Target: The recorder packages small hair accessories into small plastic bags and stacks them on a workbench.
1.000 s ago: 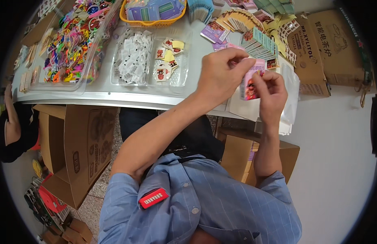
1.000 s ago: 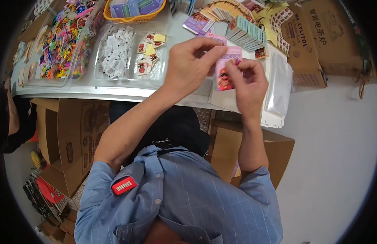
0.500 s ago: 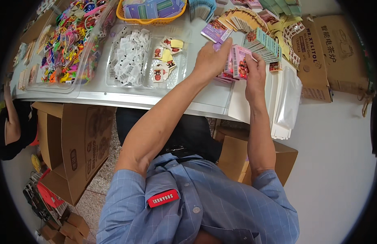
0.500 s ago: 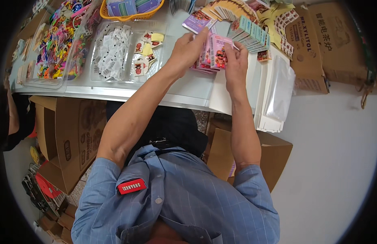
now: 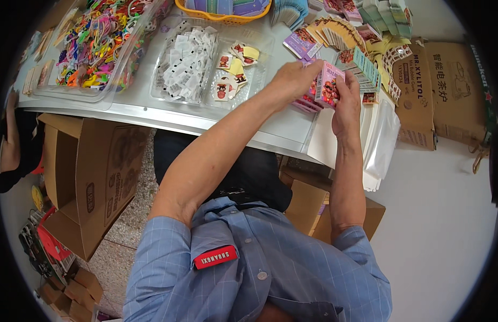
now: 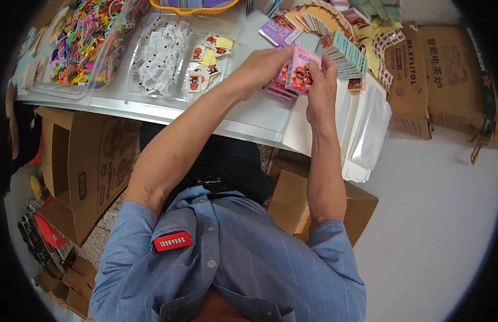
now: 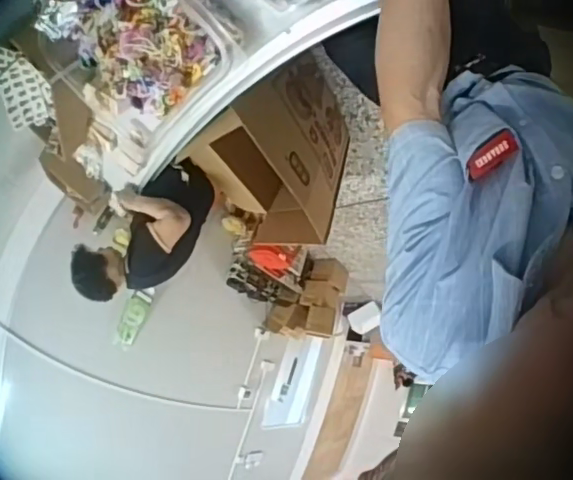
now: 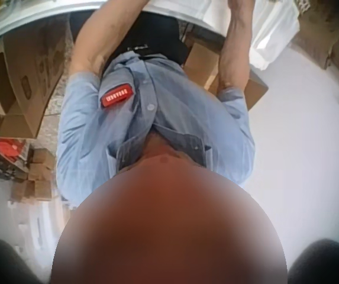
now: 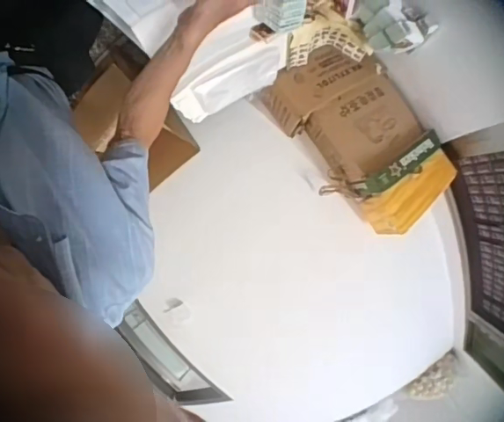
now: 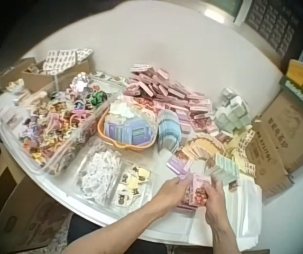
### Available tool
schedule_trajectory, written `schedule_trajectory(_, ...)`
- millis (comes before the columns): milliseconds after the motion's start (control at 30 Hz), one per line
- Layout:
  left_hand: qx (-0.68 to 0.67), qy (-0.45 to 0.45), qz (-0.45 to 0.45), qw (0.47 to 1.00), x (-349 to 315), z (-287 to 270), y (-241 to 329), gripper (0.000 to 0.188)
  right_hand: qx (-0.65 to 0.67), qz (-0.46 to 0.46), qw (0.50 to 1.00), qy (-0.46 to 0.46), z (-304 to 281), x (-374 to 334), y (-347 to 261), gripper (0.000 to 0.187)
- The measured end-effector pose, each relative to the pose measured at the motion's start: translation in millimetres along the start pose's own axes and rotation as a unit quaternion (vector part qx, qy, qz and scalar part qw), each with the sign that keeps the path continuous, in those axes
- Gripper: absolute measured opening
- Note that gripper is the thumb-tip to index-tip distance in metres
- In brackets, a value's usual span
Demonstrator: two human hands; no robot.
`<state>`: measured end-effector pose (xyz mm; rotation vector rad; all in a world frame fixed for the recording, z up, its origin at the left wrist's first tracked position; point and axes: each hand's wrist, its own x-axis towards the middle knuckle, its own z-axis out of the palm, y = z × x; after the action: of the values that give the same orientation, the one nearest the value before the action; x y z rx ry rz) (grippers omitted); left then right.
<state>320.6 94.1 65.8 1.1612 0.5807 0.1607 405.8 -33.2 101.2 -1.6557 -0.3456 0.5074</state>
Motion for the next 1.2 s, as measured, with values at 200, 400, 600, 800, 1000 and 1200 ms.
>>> schedule_trajectory(200, 0.128, 0.040, 0.069, 0.989, -13, 30, 0, 0.088, -0.041, -0.029, 0.999, -0.014, -2, -7, -5, 0.071)
schedule_trajectory(400, 0.113, 0.072, 0.108, 0.985, -13, 23, -9, 0.098, -0.174, -0.165, 0.971, 0.011, -20, -4, -17, 0.063)
schedule_trajectory(600, 0.132, 0.154, 0.148, 0.968, -45, 18, -4, 0.088, -0.198, -0.254, 0.946, 0.038, 2, 49, -81, 0.046)
schedule_trajectory(800, 0.051, 0.070, 0.205, 0.975, -107, -12, 26, 0.073, -0.298, -0.390, 0.864, -0.111, 62, 173, -113, 0.034)
schedule_trajectory(1000, 0.073, 0.026, 0.186, 0.979, -131, -63, 56, 0.043, -0.383, -0.313, 0.846, -0.199, 209, 266, -117, 0.045)
schedule_trajectory(1200, 0.067, 0.025, 0.158, 0.985, -127, -86, 69, 0.037, -0.509, -0.347, 0.711, -0.338, 278, 345, -93, 0.065)
